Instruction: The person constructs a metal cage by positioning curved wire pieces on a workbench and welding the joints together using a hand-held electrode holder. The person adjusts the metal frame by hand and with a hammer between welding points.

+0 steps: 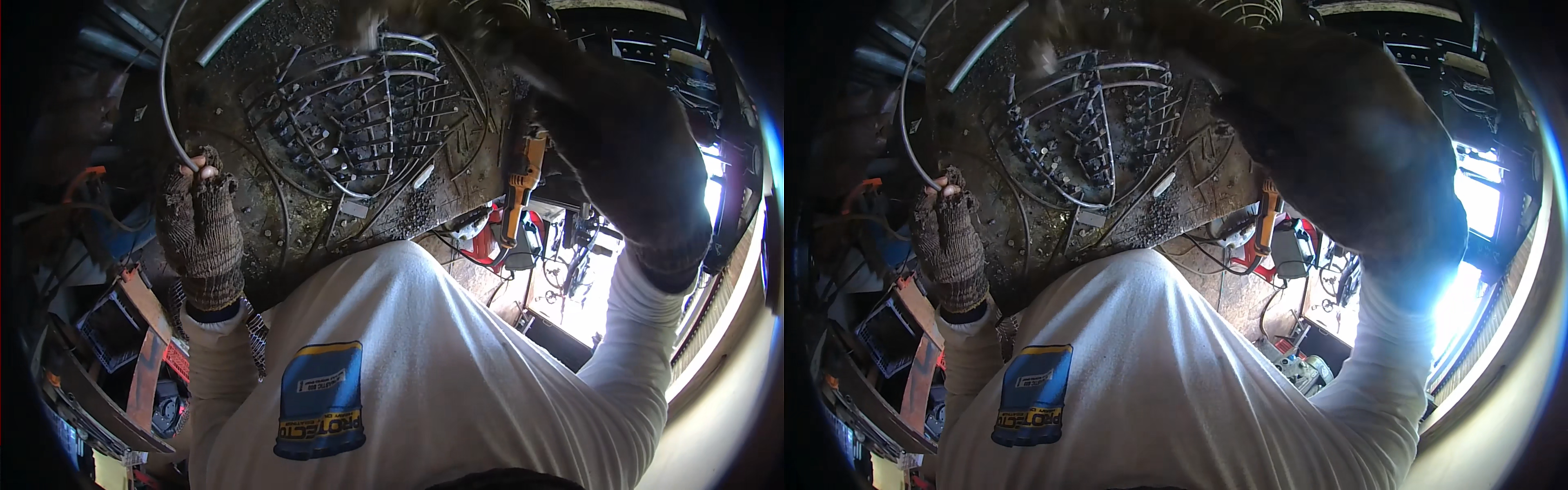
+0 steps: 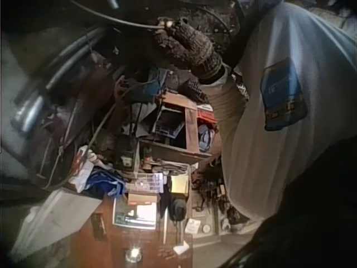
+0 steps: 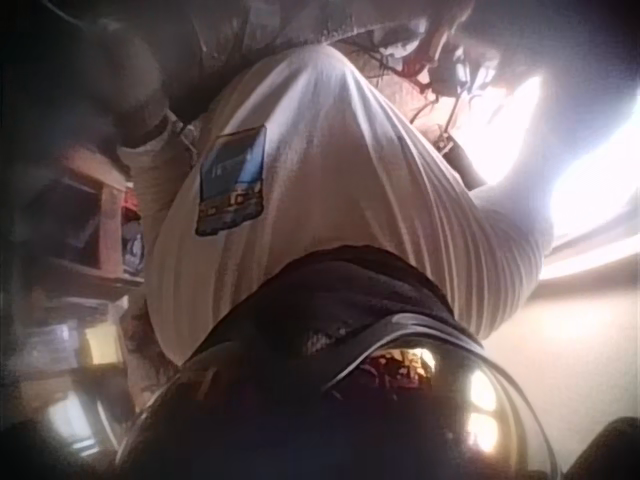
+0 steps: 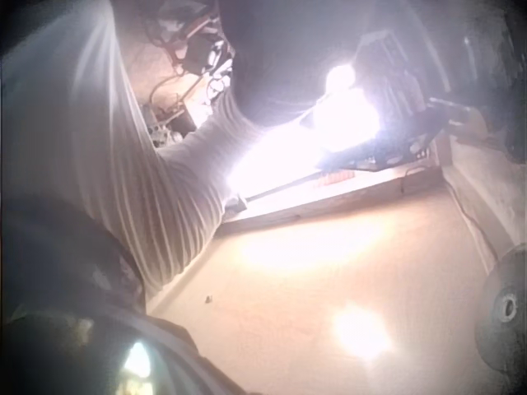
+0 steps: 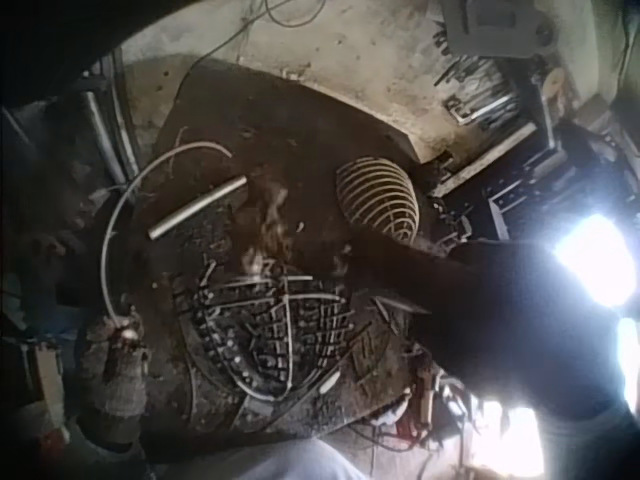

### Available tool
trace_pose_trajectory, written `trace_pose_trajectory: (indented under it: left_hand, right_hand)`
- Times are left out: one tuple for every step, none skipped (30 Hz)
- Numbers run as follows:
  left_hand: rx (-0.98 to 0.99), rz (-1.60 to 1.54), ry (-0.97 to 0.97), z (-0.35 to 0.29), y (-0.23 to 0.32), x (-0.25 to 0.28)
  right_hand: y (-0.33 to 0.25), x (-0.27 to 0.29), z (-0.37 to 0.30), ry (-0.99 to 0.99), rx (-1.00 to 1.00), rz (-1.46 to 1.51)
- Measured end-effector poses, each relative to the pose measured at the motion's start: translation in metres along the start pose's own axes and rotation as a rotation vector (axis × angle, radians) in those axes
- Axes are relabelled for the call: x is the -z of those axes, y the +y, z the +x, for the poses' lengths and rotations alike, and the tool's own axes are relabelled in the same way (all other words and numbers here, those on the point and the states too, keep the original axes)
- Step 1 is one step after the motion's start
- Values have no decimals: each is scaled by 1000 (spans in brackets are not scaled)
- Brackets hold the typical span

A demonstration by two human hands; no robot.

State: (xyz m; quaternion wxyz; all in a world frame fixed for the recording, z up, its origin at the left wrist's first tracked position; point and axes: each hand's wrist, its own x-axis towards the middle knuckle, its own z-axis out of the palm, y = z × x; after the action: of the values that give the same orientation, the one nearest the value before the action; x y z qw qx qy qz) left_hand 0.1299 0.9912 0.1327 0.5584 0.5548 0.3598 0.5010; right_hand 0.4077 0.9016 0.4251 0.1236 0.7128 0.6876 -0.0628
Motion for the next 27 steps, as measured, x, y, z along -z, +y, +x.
trace_pose_trajectory:
  left_hand:
    - [13, 39, 19, -1, 2, 0]
    - [20, -22, -48, 5, -4, -9]
    - [-99, 154, -46, 3, -2, -3]
    - [-212, 335, -46, 2, 0, 3]
    - [-210, 359, -23, -1, -4, 11]
    - [-40, 36, 0, -3, -12, 12]
    - [50, -127, -3, -3, -13, 10]
    - [139, -285, 10, -2, -13, 8]
    - [78, -5, -6, -1, -5, 3]
    - [11, 274, -22, 0, 0, -1]
    - [7, 279, -31, 0, 5, -4]
    - [42, 216, -4, 1, 9, -6]
    - [79, 153, 24, 3, 11, -7]
    - [78, 157, 14, 3, 8, -6]
    - [61, 122, 17, 3, 3, -3]
    - [45, 86, 19, 3, 0, -2]
    - [45, 90, 18, 3, 1, -3]
    - [36, 102, 17, 4, 4, -5]
    - [27, 114, 15, 4, 6, -7]
    - [25, 113, 16, 4, 7, -7]
    - [18, 147, 14, 3, 9, -7]
    - [11, 180, 13, 4, 10, -8]
    - [13, 183, 16, 3, 12, -8]
    - [7, 203, 10, 3, 13, -8]
    - [0, 224, 4, 3, 13, -8]
    - [2, 222, 3, 3, 11, -7]
    - [82, 93, 18, 3, 7, -5]
  right_hand:
    - [-2, 1, -1, 14, -67, 82]
    - [-14, 10, -19, 22, -227, 128]
    - [-10, -6, -19, 65, -324, 300]
    - [-6, -19, -17, 99, -419, 476]
    - [-6, -27, -16, 26, -539, 555]
    - [-4, -35, -29, 30, -558, 549]
    - [1, -46, -44, 19, -538, 606]
    - [-4, -51, -49, 33, -582, 678]
    - [-9, -56, -51, 50, -617, 750]
    - [-13, -62, -52, 64, -649, 822]
    - [-15, -62, -50, 10, -691, 861]
    - [-17, -62, -48, -45, -731, 900]
    - [-19, -65, -47, -33, -685, 849]
    - [-19, -68, -49, -31, -692, 856]
    - [-18, -74, -50, -31, -639, 832]
    - [-18, -77, -52, -30, -587, 807]
    - [-17, -79, -53, -31, -586, 811]
    - [-15, -81, -53, -34, -548, 778]
    - [-14, -82, -54, -38, -511, 743]
    - [-14, -82, -54, -35, -510, 743]
    - [-14, -81, -54, -32, -480, 787]
    - [-15, -78, -53, -31, -465, 808]
    - [-16, -75, -51, -33, -448, 832]
    - [-18, -67, -48, -37, -615, 887]
    - [-19, -63, -45, -41, -784, 939]
    - [-18, -67, -47, -42, -786, 937]
    - [-17, -75, -50, 95, -740, 983]
